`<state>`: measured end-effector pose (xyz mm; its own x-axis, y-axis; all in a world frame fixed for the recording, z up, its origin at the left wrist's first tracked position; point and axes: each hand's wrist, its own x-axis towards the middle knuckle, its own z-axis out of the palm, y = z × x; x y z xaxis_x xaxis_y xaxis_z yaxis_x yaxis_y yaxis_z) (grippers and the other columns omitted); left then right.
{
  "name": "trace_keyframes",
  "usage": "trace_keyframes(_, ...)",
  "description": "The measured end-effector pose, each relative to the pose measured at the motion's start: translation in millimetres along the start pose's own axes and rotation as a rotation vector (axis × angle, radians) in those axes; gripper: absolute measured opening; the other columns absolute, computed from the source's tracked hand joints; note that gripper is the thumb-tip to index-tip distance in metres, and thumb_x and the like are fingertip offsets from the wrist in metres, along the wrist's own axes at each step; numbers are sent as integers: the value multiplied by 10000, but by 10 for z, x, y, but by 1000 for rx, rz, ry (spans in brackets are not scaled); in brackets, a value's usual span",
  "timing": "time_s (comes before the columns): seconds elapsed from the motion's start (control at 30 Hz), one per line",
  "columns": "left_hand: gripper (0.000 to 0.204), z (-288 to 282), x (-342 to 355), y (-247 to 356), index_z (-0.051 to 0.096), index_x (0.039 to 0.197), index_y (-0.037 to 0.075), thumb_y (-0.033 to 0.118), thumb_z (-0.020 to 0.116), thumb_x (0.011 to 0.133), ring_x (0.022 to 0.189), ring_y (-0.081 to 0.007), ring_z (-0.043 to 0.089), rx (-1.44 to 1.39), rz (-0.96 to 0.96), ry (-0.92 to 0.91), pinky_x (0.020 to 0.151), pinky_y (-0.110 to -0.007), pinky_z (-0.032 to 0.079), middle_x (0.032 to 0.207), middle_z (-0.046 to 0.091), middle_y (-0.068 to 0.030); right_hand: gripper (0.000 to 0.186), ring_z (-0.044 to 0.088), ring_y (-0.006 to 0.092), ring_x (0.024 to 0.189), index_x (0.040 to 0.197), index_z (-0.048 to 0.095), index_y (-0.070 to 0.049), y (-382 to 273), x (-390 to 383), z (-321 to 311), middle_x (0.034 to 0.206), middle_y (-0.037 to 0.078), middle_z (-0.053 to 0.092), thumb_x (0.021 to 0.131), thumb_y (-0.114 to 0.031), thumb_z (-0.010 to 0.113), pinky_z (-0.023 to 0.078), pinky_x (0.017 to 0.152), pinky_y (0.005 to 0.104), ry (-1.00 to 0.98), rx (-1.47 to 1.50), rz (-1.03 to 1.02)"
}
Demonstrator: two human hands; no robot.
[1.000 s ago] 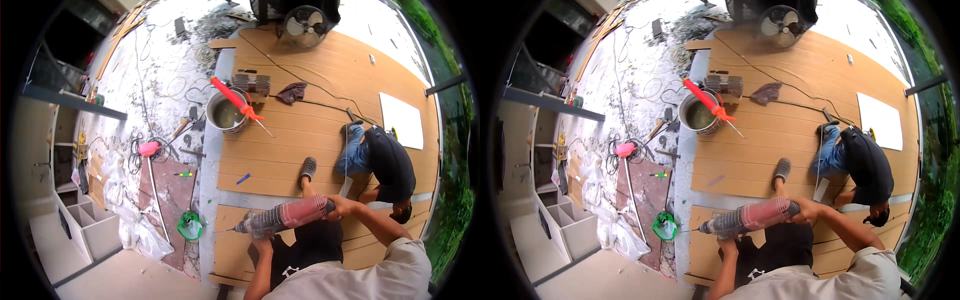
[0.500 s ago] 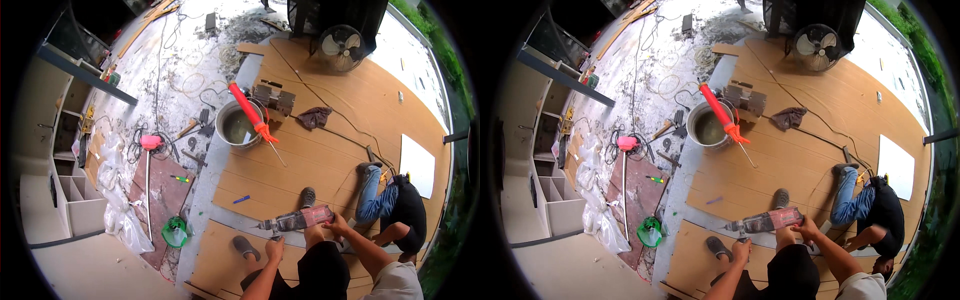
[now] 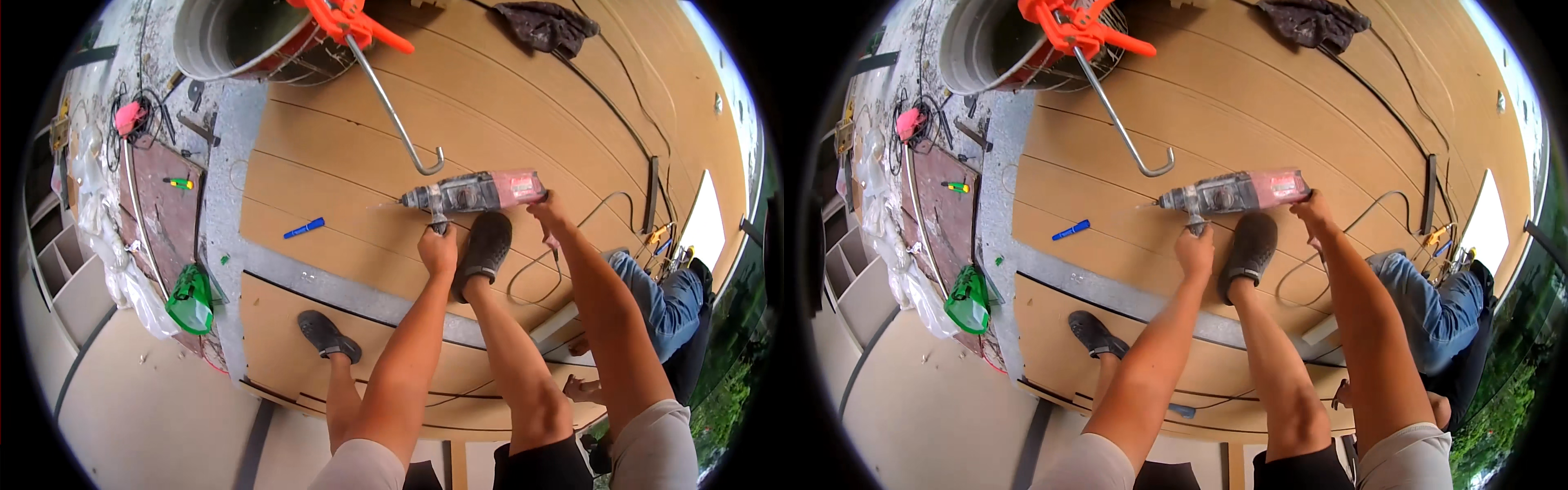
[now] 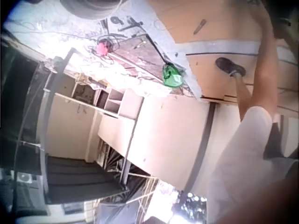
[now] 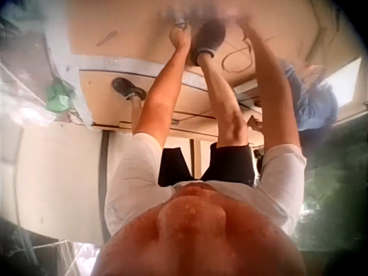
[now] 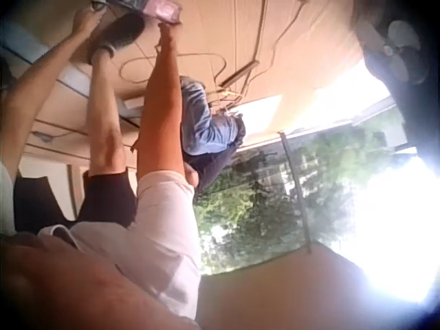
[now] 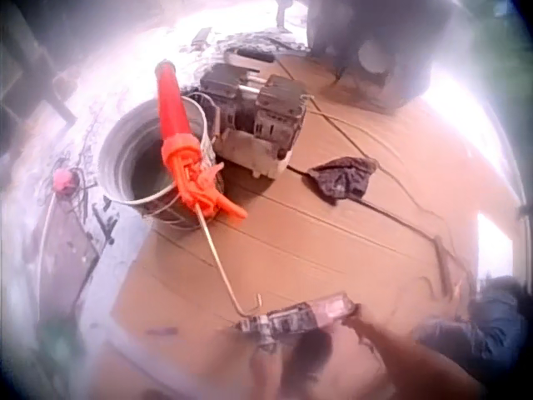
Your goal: The person aligns decking planks, fastens clips using a hammer, and marks measurements with a marker. Afterwards, the person connects a power drill to a power strip and drills into the floor.
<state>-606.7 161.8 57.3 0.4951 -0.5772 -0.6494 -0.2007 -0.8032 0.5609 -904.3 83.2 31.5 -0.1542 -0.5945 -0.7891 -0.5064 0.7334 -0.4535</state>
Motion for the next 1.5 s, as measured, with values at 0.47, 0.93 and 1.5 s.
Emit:
trace_keyframes(0.47,422,-877,169,-77,652,1185,-30,276,704,899,1096,-443,641,63,325,-454,967,-505,498,1110,686,-279,487,693,429,1027,1277,600,10,-461,-1253,516,1062,248,722,877,-245,706,541,878,470,93,-621,-266)
trace_keyframes(0.93,232,-8226,-2176,-2309,676,1023,4,231,662,980,667,-111,602,-32,-236,-72,598,-273,492,775,659,-29,529,674,338,1135,1306,642,13,-2191,-6005,1196,1172,230,716,934,-361,696,494,1007,399,-147,-258,-153)
trace_keyframes(1.5,443,-9324,-1413,1217,636,1330,29,346,618,1021,916,-169,711,369,-67,-657,749,-315,565,1110,738,-113,410,690,210,728,1104,725,35,-4868,-5164,1361,894,126,726,937,-339,698,572,636,353,-209,193,238)
